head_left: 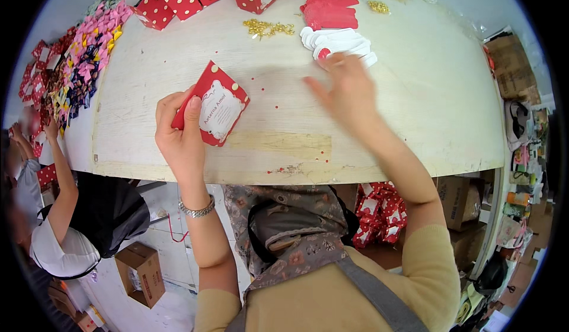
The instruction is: The person assembles small red polka-dotted gift boxes by hand. They fold the flat paper pieces into box shapes, insert white paper liners, and place small items inside before closing the lids. The finished boxes are set aside on the table.
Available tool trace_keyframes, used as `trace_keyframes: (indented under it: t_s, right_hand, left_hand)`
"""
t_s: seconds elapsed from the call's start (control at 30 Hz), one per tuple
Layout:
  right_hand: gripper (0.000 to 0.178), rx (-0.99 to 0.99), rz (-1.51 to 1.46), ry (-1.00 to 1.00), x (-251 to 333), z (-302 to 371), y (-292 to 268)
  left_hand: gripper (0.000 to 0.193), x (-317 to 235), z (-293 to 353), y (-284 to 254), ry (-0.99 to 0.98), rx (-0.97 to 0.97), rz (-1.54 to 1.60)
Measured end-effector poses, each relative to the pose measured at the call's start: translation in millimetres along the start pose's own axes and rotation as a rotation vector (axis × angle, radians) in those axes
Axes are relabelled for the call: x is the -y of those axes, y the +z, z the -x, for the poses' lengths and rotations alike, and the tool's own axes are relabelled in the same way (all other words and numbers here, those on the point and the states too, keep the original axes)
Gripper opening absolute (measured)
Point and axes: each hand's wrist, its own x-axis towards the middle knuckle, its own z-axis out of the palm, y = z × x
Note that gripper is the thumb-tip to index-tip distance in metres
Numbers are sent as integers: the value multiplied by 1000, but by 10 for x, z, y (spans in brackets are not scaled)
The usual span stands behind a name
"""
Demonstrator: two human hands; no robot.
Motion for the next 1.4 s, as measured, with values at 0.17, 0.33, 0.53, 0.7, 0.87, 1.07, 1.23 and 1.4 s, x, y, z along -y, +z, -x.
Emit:
trace_keyframes:
  t_s: [0.17,0.33,0.53,0.7,0.87,1.07,1.23,1.4]
  right_hand:
    - [21,193,296,147,-380,273,-229]
    - [15,361,481,407,-580,377,-470]
    - [19,31,252,745,-808,421,-744]
    - [16,-409,-773,639,-209,136,-589]
    - [21,361,-1385,684,1035,-243,24]
    - [14,305,-1257,570,1169,-207,344]
    - [15,359,-1246,565,1130,-189,396]
    - [18,679,-917,549,842,-561,146]
  left_hand:
    - [16,-72,-3,-45,-44,70,-54]
    - [16,-59,23,-78,-13,80,3]
    - [16,-102,7,-20,-54,-7,74]
    - [13,-31,37,-2,20,18,44]
    - [16,28,-25,-100,25,151,106]
    - [14,81,-36,-131,45,191,55]
    - [13,26,-2,-135,163,192,-1]
    - [16,116,16,-95,127,144,-18]
